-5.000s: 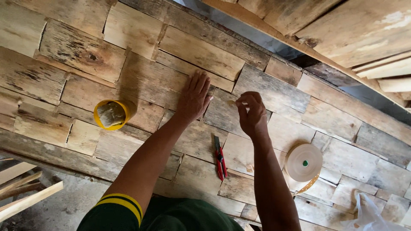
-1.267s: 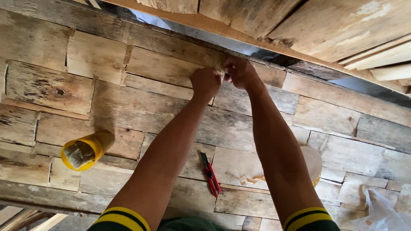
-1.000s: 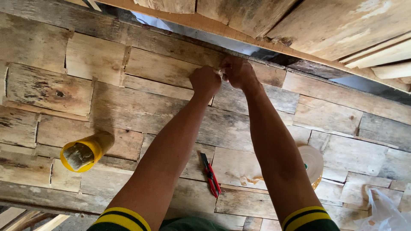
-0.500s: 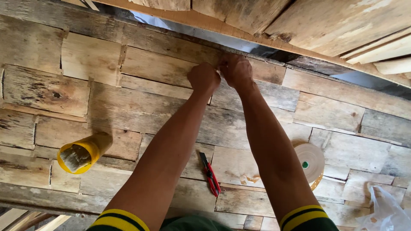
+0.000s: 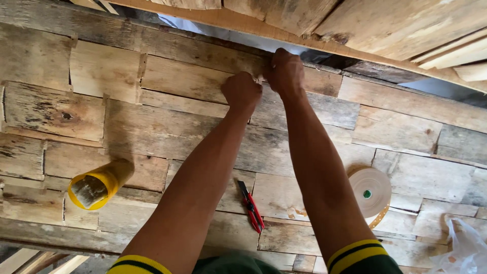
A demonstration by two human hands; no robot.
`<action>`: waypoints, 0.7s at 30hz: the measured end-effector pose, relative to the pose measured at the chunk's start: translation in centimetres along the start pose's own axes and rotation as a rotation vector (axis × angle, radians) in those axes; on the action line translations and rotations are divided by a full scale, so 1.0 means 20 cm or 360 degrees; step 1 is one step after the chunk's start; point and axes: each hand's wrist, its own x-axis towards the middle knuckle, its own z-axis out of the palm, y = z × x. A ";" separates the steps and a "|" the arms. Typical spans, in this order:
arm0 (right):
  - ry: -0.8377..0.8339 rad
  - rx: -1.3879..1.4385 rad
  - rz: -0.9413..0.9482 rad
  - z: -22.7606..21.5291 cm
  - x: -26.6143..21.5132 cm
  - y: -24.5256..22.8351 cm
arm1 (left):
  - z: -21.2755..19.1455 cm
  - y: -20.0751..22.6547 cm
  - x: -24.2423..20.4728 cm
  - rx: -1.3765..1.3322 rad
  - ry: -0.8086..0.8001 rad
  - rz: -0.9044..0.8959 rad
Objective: Applying thin strips of wood veneer to a wooden surface using a utility knife and adhesive tape.
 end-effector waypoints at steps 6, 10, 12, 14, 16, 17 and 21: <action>0.0136 0.0352 -0.0011 0.13 0.04 0.17 | 0.06 -0.03 0.03 0.0096 0.0258 0.0105; 0.0280 -0.0791 -0.0865 0.12 0.04 0.13 | 0.03 -0.01 0.01 0.0001 0.0107 0.0038; -0.0111 -0.0230 -0.0073 0.07 0.05 0.06 | -0.02 0.00 0.00 -0.0034 -0.0025 0.0023; -0.0045 -0.0253 -0.0221 0.19 0.05 0.14 | 0.01 -0.02 0.00 -0.0019 0.0056 0.0065; 0.0040 -0.0289 -0.0370 0.28 0.06 0.20 | 0.02 -0.02 -0.01 -0.0019 0.0148 0.0122; 0.0206 -0.0385 -0.0376 0.32 0.06 0.21 | 0.01 -0.02 -0.01 -0.0038 0.0154 0.0133; 0.0476 -0.0321 -0.0321 0.44 0.08 0.29 | 0.03 -0.02 -0.01 -0.0019 0.0160 0.0113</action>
